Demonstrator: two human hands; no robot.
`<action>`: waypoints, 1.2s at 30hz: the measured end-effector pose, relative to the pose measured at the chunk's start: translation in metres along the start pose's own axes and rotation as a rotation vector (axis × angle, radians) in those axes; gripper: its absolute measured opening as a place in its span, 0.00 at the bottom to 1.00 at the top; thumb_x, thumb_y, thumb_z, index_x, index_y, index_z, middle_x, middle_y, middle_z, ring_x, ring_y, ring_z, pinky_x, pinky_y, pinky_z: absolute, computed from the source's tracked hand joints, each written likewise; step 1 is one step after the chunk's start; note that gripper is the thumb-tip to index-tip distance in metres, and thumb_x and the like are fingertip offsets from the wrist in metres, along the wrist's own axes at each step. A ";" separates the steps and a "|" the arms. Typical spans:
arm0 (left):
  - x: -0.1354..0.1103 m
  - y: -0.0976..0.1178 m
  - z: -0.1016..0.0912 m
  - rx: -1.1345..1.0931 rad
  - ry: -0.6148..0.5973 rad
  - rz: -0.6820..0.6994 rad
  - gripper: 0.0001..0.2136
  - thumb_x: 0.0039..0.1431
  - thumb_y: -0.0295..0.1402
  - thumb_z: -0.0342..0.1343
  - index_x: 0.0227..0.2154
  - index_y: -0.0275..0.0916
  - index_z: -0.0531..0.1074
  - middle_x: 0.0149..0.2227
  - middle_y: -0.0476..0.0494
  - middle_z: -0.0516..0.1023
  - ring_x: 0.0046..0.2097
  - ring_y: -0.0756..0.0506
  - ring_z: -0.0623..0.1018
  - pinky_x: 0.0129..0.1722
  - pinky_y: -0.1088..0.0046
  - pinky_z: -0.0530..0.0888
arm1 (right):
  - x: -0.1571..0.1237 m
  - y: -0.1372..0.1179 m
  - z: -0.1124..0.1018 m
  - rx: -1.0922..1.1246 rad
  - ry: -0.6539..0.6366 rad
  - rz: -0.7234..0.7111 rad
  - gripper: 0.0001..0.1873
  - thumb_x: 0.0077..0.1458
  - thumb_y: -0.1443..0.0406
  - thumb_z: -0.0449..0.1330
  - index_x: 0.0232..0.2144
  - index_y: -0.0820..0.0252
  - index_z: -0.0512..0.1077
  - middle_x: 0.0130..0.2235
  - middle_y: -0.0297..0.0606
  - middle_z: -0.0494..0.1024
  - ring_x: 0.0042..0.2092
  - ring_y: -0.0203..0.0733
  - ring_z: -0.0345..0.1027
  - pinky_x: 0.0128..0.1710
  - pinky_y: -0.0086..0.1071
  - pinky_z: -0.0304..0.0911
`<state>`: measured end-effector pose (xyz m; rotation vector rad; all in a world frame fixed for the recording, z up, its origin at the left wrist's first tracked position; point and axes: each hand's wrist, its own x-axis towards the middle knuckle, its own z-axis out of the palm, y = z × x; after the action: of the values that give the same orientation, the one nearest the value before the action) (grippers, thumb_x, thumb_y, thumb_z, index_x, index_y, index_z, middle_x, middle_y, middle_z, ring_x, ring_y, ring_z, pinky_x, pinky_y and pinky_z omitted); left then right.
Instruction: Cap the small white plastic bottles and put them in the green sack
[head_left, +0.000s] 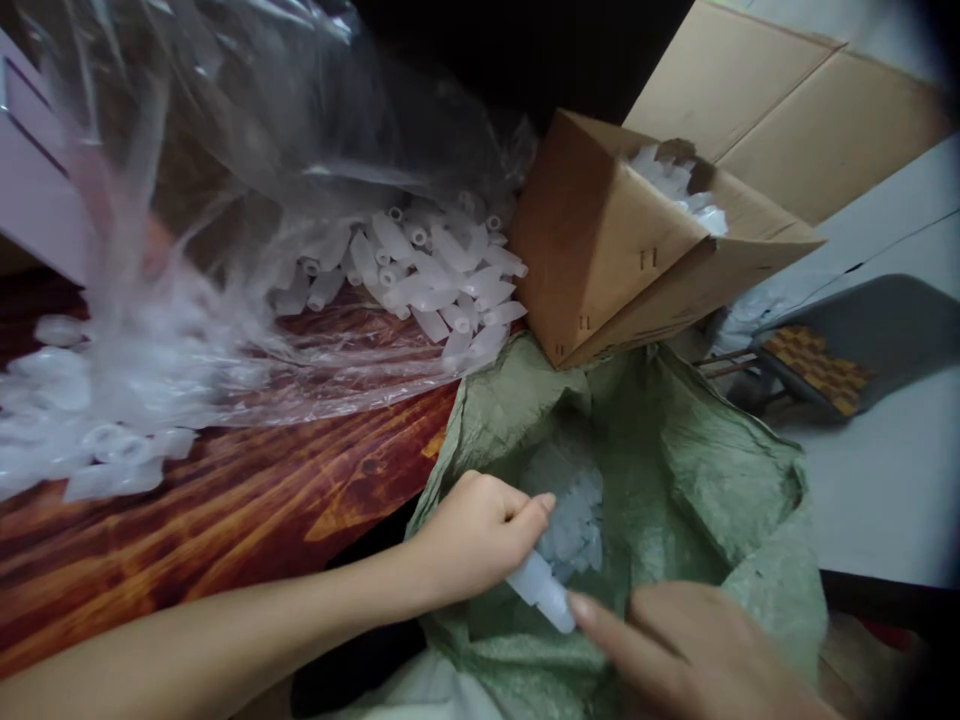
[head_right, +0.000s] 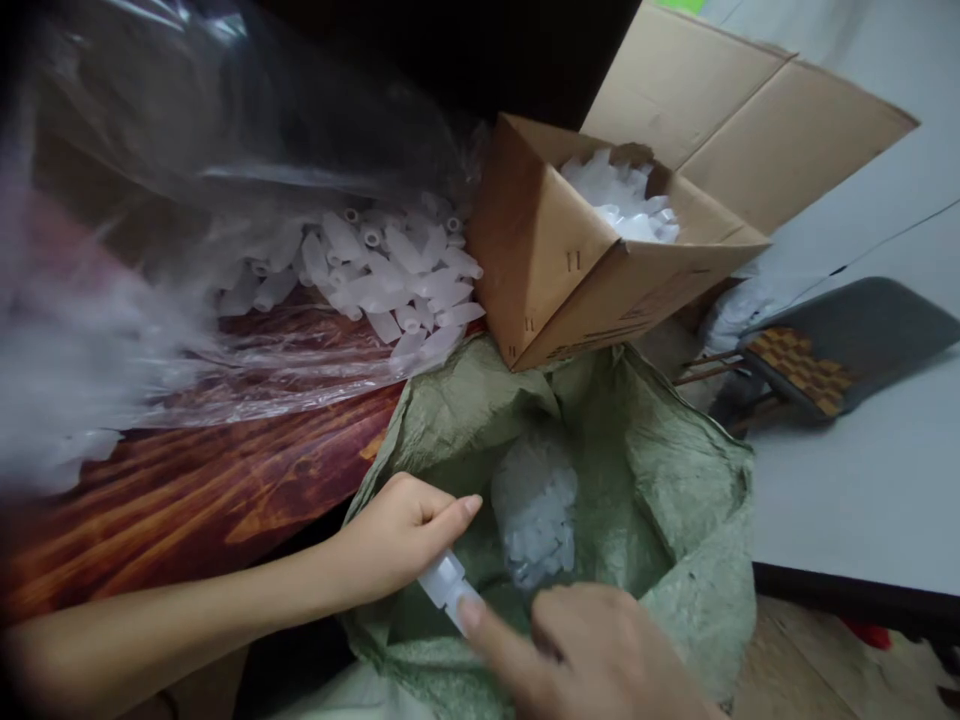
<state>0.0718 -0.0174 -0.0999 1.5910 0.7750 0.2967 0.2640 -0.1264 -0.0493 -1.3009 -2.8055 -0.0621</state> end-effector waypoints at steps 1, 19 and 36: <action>0.000 0.000 0.000 -0.003 0.002 0.001 0.25 0.63 0.45 0.43 0.13 0.37 0.49 0.16 0.54 0.46 0.20 0.54 0.51 0.20 0.75 0.48 | 0.000 0.000 0.000 -0.012 -0.006 -0.020 0.21 0.63 0.71 0.40 0.55 0.57 0.59 0.21 0.27 0.66 0.17 0.38 0.60 0.17 0.33 0.50; 0.000 -0.001 0.010 -0.301 -0.028 -0.311 0.26 0.60 0.53 0.43 0.14 0.39 0.55 0.14 0.53 0.55 0.17 0.53 0.55 0.17 0.76 0.50 | 0.030 -0.010 0.003 -0.053 0.120 -0.001 0.13 0.69 0.63 0.42 0.41 0.61 0.66 0.22 0.29 0.69 0.21 0.38 0.63 0.20 0.34 0.54; 0.015 0.018 -0.062 0.997 0.601 0.218 0.13 0.67 0.37 0.43 0.42 0.38 0.71 0.43 0.37 0.74 0.46 0.39 0.73 0.46 0.64 0.67 | -0.032 0.044 0.037 0.441 0.235 1.184 0.33 0.48 0.43 0.60 0.49 0.57 0.66 0.24 0.32 0.70 0.25 0.44 0.69 0.26 0.35 0.63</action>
<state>0.0515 0.0409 -0.0746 2.5863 1.3332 0.6238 0.3173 -0.1204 -0.0879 -2.3000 -1.3721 0.3815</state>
